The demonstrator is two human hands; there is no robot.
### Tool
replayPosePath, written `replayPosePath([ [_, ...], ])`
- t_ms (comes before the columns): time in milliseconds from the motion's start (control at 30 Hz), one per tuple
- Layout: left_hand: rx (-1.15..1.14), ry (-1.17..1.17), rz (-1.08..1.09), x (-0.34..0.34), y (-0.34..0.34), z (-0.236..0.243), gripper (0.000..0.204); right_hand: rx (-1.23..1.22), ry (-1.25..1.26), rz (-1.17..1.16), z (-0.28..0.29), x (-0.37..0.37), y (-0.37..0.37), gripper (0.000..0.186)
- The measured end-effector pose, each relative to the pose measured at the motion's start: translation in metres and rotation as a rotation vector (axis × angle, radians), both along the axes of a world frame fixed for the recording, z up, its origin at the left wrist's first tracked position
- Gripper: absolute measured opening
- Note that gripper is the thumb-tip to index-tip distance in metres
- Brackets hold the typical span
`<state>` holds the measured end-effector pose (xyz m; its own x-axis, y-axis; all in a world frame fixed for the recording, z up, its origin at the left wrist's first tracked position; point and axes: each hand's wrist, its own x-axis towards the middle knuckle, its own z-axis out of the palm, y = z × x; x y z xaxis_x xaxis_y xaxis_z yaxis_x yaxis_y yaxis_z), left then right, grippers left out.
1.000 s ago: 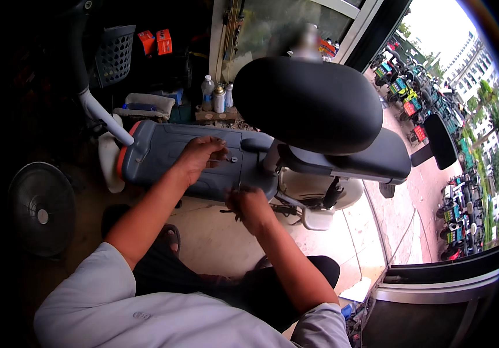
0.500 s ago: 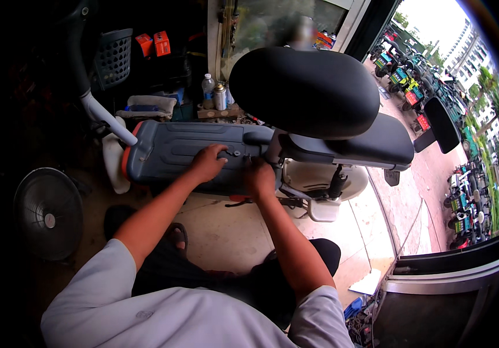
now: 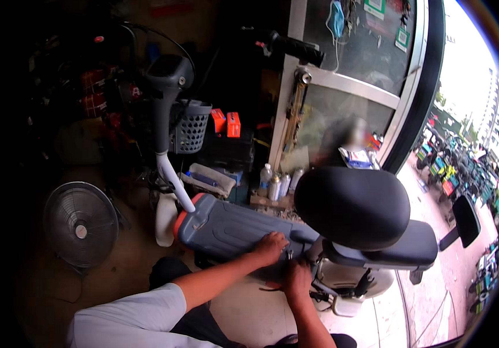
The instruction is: The person removes the seat and backrest of an electric scooter using a wrench, detaches a plastic cover, and then sorts through a tray of tools to find a different wrench.
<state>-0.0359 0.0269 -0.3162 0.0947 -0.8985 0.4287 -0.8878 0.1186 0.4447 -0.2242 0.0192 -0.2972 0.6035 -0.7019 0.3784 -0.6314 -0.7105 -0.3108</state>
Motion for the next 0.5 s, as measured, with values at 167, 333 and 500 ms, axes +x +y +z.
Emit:
replayPosePath([
  [167, 0.073, 0.034, -0.024, 0.008, -0.004, -0.001, 0.018, -0.051, 0.016, 0.091, 0.016, 0.007, 0.017, 0.015],
  [333, 0.072, 0.080, -0.059, 0.019, -0.015, -0.003, 0.019, 0.058, -0.066, 0.026, 0.027, 0.010, 0.024, 0.019],
  [500, 0.271, -0.018, -0.181, 0.030, -0.022, 0.027, 0.022, -0.080, -0.101, 0.030, 0.000, 0.003, 0.005, 0.018],
])
